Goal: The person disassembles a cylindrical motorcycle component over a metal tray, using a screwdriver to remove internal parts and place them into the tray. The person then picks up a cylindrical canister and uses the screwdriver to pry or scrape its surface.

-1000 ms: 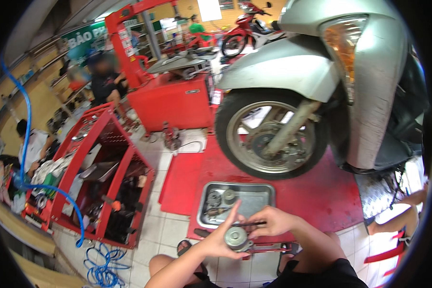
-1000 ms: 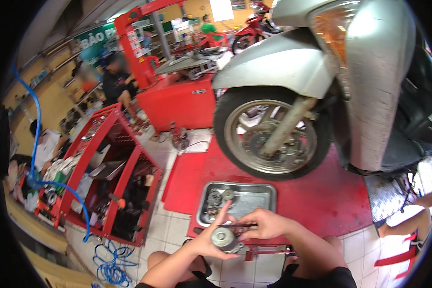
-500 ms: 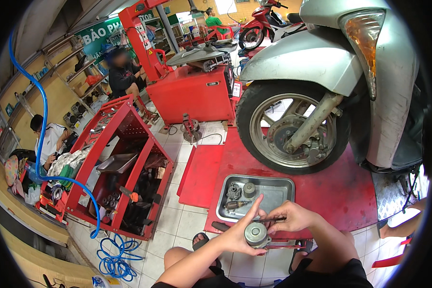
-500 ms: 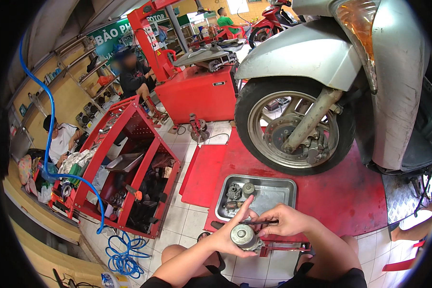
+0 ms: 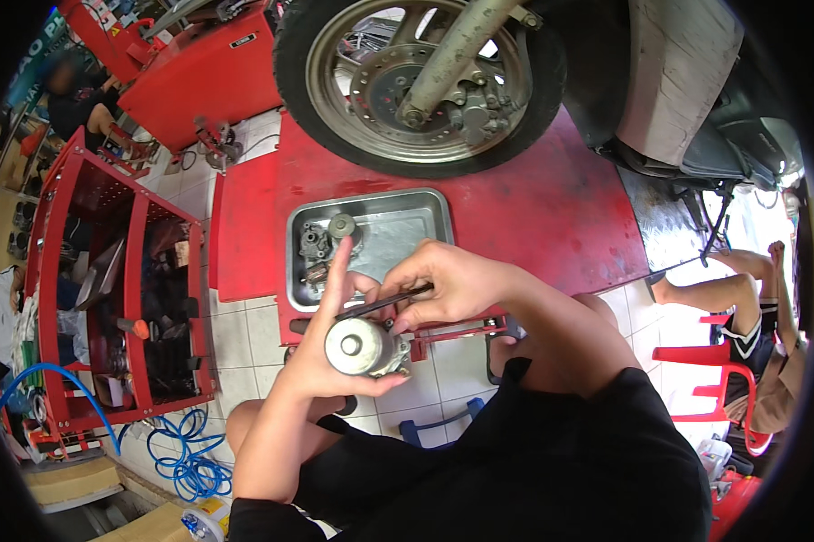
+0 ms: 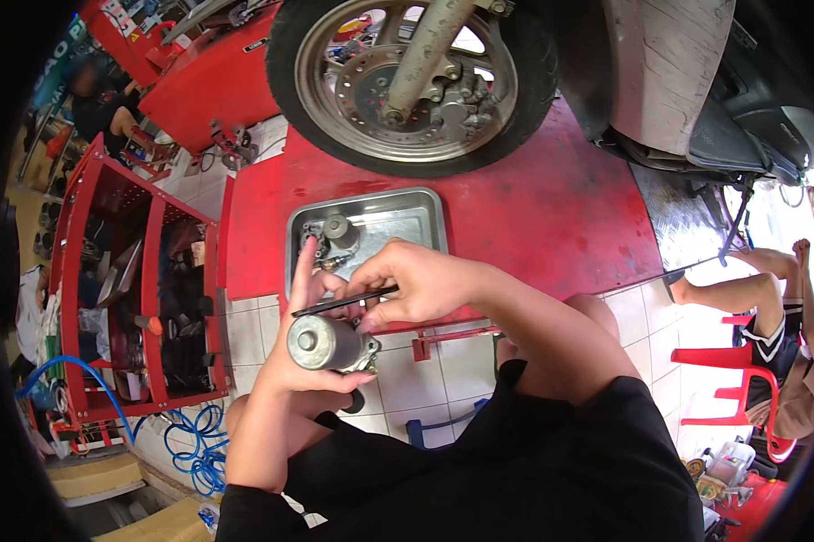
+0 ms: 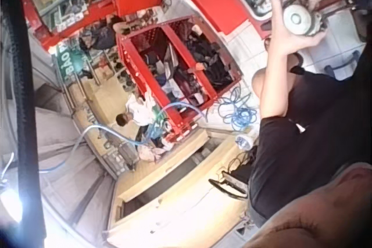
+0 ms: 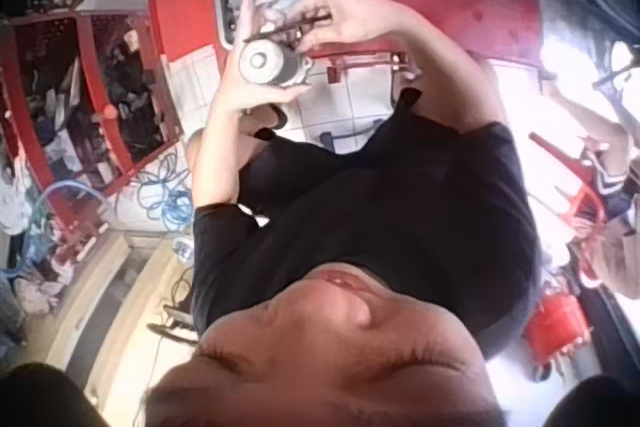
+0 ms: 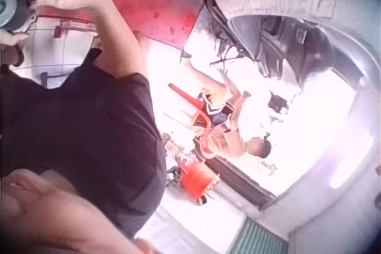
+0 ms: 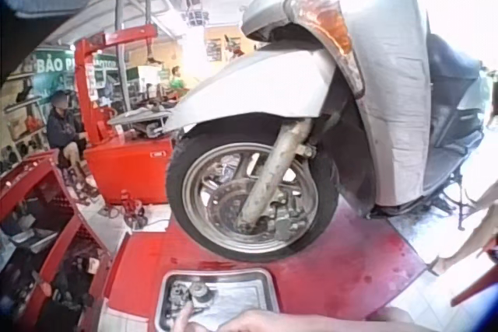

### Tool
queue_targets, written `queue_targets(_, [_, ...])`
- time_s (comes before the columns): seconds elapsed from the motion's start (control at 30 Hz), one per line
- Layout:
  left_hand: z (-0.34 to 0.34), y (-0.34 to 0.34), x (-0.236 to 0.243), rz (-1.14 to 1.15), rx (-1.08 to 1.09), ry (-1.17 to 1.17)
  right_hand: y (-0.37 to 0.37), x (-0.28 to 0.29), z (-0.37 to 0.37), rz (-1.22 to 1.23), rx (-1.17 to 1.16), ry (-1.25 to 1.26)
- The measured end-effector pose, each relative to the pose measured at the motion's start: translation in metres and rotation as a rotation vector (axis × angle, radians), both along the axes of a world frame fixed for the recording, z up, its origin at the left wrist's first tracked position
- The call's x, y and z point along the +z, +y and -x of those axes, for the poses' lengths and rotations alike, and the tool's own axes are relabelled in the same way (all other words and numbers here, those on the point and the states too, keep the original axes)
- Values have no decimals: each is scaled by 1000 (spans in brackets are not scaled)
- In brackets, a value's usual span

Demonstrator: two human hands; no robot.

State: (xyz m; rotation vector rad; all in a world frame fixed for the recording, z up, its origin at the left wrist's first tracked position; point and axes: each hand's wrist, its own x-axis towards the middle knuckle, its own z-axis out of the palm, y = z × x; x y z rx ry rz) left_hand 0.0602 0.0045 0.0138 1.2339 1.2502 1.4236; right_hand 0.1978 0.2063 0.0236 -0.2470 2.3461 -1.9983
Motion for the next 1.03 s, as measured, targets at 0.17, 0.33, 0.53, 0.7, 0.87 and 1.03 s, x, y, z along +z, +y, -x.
queue_targets(0.17, [-3, 6, 1, 7, -15, -13, 11, 4, -9, 147, -105, -24])
queue_targets(0.33, [0, 1, 3, -5, -78, -18, 19, 25, -14, 459, -181, 148])
queue_targets(0.53, [0, 0, 2, -21, -72, 90, -3, 49, -27, 319, -356, 294])
queue_targets(0.7, [-1, 0, 1, -15, -65, 117, -3, 45, -25, 215, -303, 543])
queue_targets(0.87, [-1, 1, 1, 49, -27, 69, -7, 48, -24, 415, -327, 629])
queue_targets(1.03, [3, 1, 1, 47, -41, 229, -9, 52, -33, 232, -212, 430])
